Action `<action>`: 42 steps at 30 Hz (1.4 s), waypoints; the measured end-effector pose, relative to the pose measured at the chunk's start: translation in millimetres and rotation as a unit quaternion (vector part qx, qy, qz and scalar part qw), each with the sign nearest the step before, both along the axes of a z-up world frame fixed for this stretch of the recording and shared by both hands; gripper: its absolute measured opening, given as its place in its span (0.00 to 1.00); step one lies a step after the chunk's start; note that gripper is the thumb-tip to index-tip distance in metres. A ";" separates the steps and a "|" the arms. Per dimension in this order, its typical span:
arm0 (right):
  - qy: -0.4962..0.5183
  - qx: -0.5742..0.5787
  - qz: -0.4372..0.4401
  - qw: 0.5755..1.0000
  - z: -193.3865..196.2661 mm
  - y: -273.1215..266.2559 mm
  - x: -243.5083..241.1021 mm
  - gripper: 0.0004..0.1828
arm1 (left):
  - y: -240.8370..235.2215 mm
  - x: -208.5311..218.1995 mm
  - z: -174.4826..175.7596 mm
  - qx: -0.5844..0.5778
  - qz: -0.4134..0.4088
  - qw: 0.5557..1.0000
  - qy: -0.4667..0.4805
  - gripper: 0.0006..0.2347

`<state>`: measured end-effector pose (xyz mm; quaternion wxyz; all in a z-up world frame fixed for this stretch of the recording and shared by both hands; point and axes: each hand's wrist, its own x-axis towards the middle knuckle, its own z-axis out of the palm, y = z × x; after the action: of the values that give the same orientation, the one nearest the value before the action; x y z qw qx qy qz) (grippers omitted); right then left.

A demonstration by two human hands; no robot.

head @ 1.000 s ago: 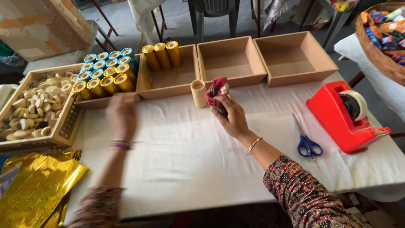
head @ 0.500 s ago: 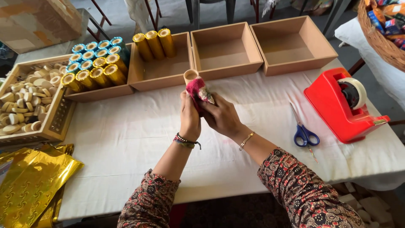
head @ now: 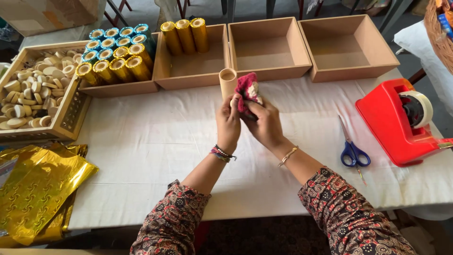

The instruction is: The person inserts a wooden disc into a gold foil-wrapped cardboard tube, then wipes a bare cardboard tube with a cloth for an extended period, and finally wraps the tube in gold foil, folding the foil over its ends on the table.

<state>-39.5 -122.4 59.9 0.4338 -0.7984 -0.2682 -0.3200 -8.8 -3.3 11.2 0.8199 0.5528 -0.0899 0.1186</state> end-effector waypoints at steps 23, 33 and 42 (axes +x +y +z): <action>0.008 -0.085 -0.012 0.996 5.4 -10.9 4.0 0.22 | -5.8 -12.8 5.3 0.109 0.043 0.993 -0.012 0.17; 0.003 -0.087 -0.005 0.996 23.1 -7.6 -5.8 0.21 | -6.7 -21.4 18.4 0.113 0.048 0.992 -0.019 0.17; -0.033 -0.083 -0.045 0.995 21.4 -7.9 -7.3 0.20 | -5.6 -25.6 26.8 0.118 0.053 0.991 -0.026 0.16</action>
<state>-46.8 -130.3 81.4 0.3423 -0.8318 -0.2715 -0.3425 -34.4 -8.9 38.0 0.7390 0.6463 -0.0948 0.1649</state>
